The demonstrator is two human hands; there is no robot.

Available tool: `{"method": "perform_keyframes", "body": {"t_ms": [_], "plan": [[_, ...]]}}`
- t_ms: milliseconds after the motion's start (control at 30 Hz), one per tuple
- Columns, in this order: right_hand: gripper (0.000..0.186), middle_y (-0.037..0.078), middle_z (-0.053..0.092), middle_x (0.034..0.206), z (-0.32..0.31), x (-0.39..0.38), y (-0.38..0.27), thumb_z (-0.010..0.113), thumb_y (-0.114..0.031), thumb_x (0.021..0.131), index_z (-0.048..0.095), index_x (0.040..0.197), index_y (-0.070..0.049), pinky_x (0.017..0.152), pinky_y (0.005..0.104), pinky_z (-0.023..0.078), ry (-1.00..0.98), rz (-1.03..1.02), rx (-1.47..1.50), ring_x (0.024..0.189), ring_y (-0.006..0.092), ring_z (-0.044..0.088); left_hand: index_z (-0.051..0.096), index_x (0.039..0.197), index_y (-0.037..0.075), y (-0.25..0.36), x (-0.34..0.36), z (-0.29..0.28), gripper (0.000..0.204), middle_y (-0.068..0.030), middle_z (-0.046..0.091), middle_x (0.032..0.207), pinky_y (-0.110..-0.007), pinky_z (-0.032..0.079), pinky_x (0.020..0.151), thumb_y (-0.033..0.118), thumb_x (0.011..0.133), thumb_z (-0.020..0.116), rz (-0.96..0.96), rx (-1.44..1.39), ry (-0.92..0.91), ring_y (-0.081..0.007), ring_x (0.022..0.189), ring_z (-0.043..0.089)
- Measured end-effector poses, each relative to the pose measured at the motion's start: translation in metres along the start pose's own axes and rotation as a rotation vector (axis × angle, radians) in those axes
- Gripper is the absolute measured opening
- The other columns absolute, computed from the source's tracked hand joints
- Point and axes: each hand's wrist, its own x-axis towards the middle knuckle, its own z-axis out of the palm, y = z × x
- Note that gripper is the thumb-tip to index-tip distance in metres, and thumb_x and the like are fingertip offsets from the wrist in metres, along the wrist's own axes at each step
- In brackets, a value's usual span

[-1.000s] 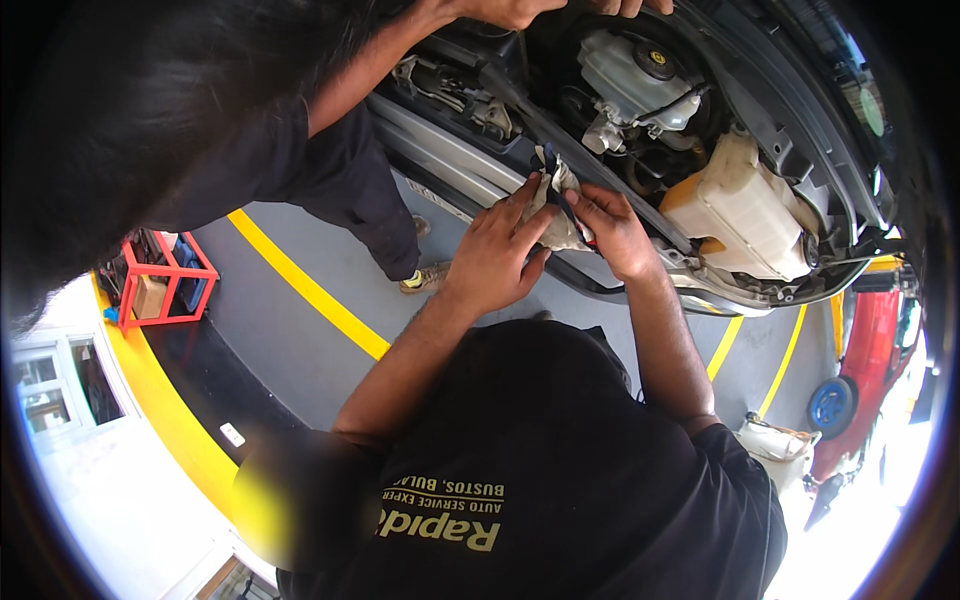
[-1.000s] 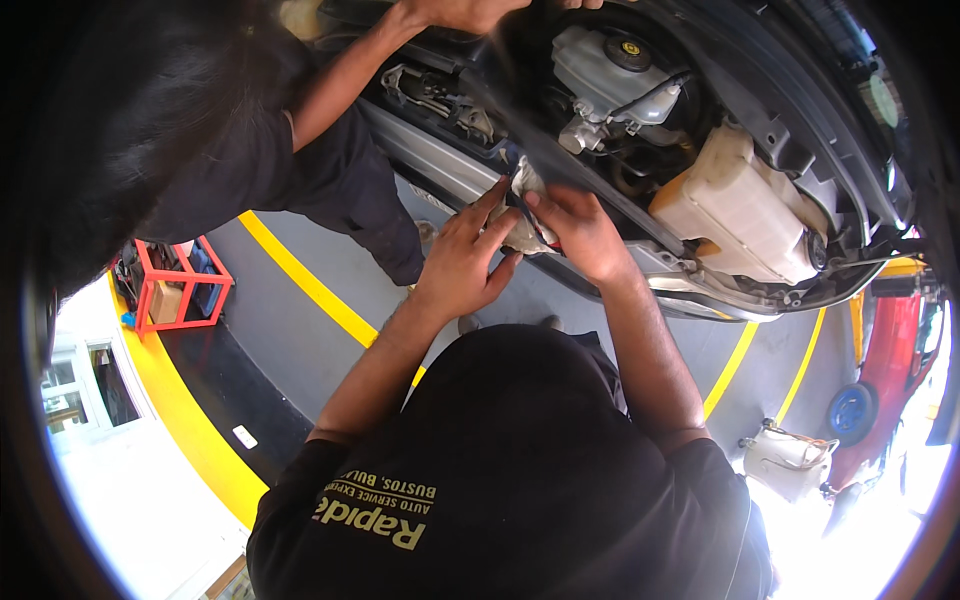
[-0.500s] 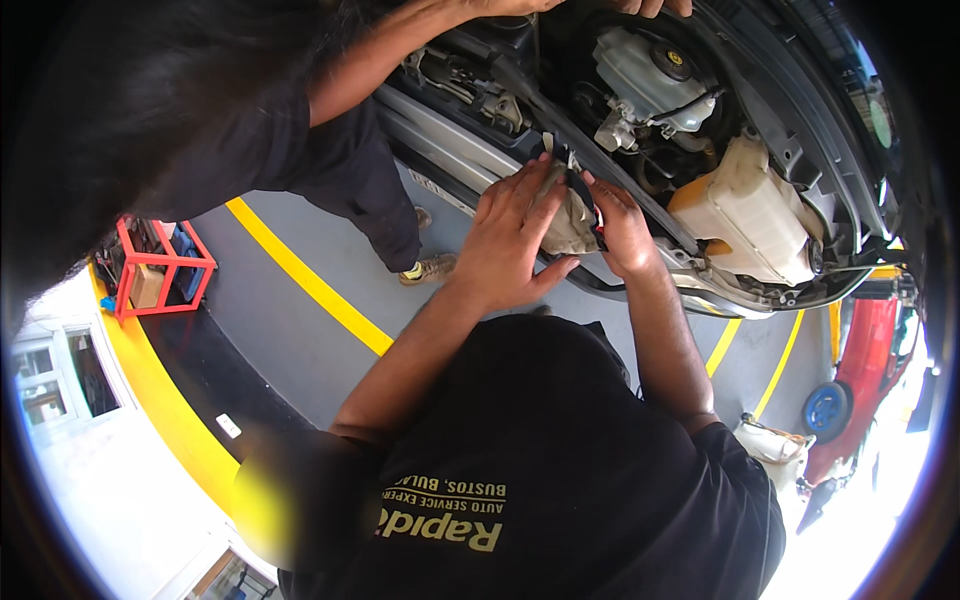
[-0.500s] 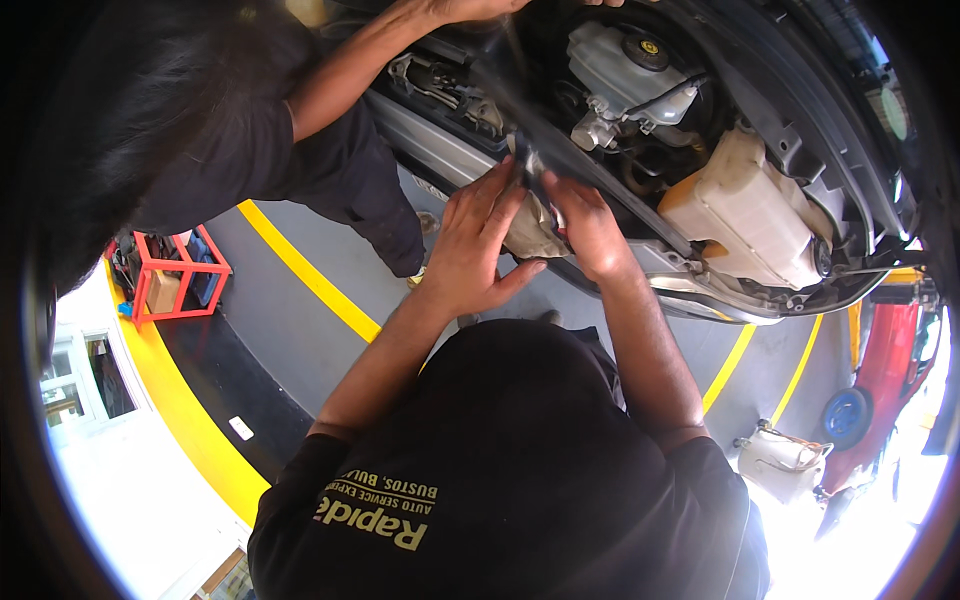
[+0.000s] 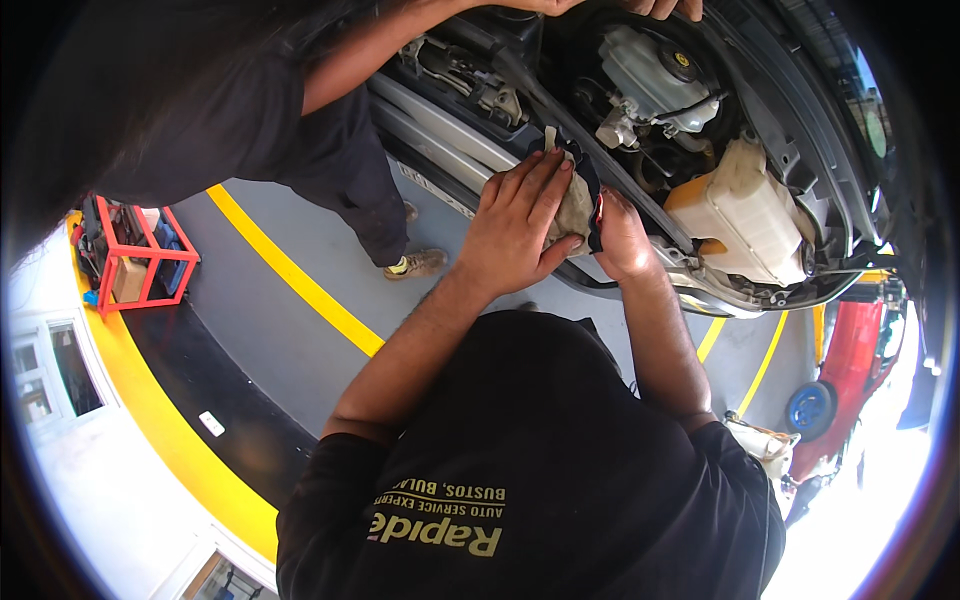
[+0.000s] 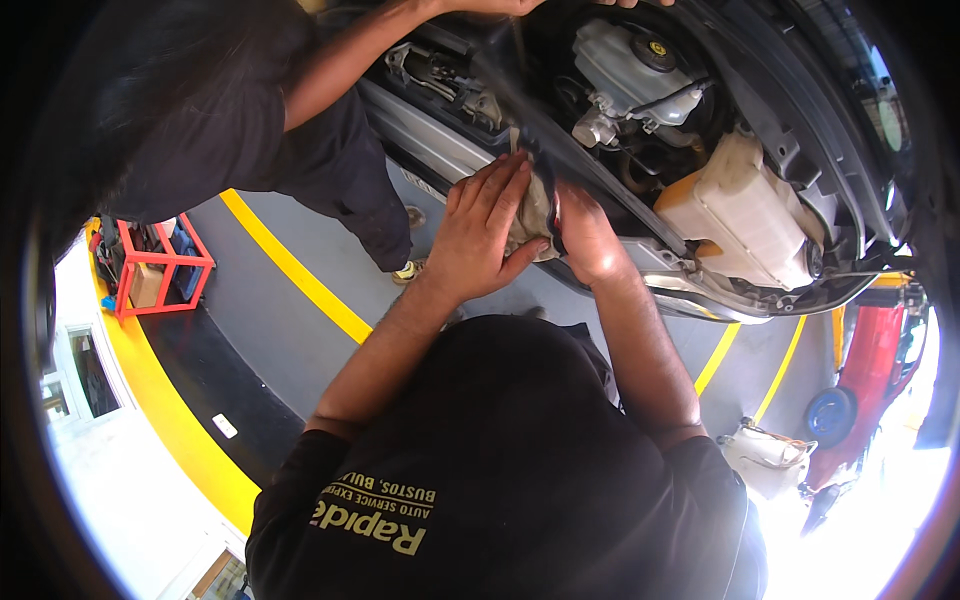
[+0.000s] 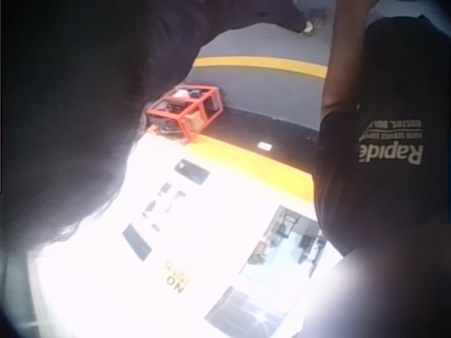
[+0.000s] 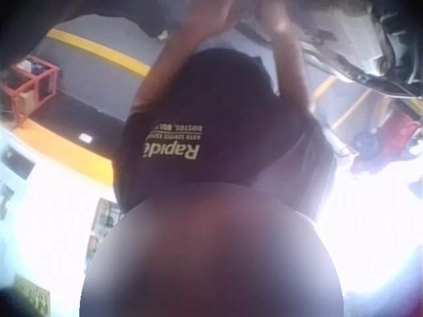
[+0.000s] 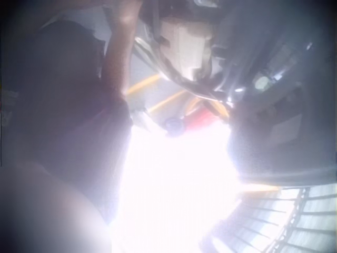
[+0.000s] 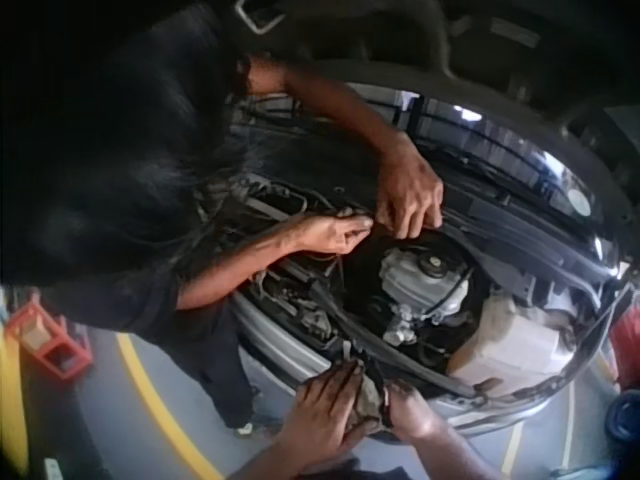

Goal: The person retrieves a screwdriver from a tool cart and works under the hood of a silver car. They remove a plastic cover, wipe components with a cloth, and use the screwdriver and pliers to adjust parts and wires in the engine bay.

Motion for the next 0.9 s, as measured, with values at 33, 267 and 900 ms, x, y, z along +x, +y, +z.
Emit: {"method": "perform_keyframes", "body": {"t_ms": [33,267,900], "plan": [[0.042,0.01,0.067,0.135,-0.0004,0.0002,0.0012,0.045,-0.027,0.112,0.059,0.142,-0.002,0.106,0.0378,0.052,0.001,0.012,0.004,0.121,0.0198,0.066,0.038,0.158,-0.001,-0.0001,-0.001,-0.0002,0.088,-0.0219,0.044,0.162,-0.051,0.035,0.117,0.044,0.092,0.075,-0.003,-0.008,0.002,-0.0397,0.145,0.046],[0.041,0.009,0.067,0.136,0.0014,-0.0004,-0.0012,0.042,-0.026,0.112,0.06,0.142,-0.004,0.106,0.0381,0.052,0.016,0.014,-0.025,0.121,0.0202,0.066,0.039,0.158,-0.001,-0.0008,-0.0053,-0.0012,0.087,-0.0222,0.046,0.16,-0.051,0.035,0.117,0.041,0.091,0.076,-0.022,-0.016,-0.017,-0.0393,0.143,0.047],[0.047,0.01,0.065,0.14,-0.0001,0.0015,-0.0008,0.046,-0.035,0.112,0.057,0.146,-0.003,0.109,0.0393,0.052,-0.006,-0.002,0.085,0.126,0.0216,0.064,0.04,0.157,-0.001,-0.0003,0.0032,-0.0016,0.087,-0.0228,0.049,0.156,-0.051,0.038,0.114,0.042,0.09,0.076,-0.018,-0.06,0.041,-0.04,0.139,0.051]]}}
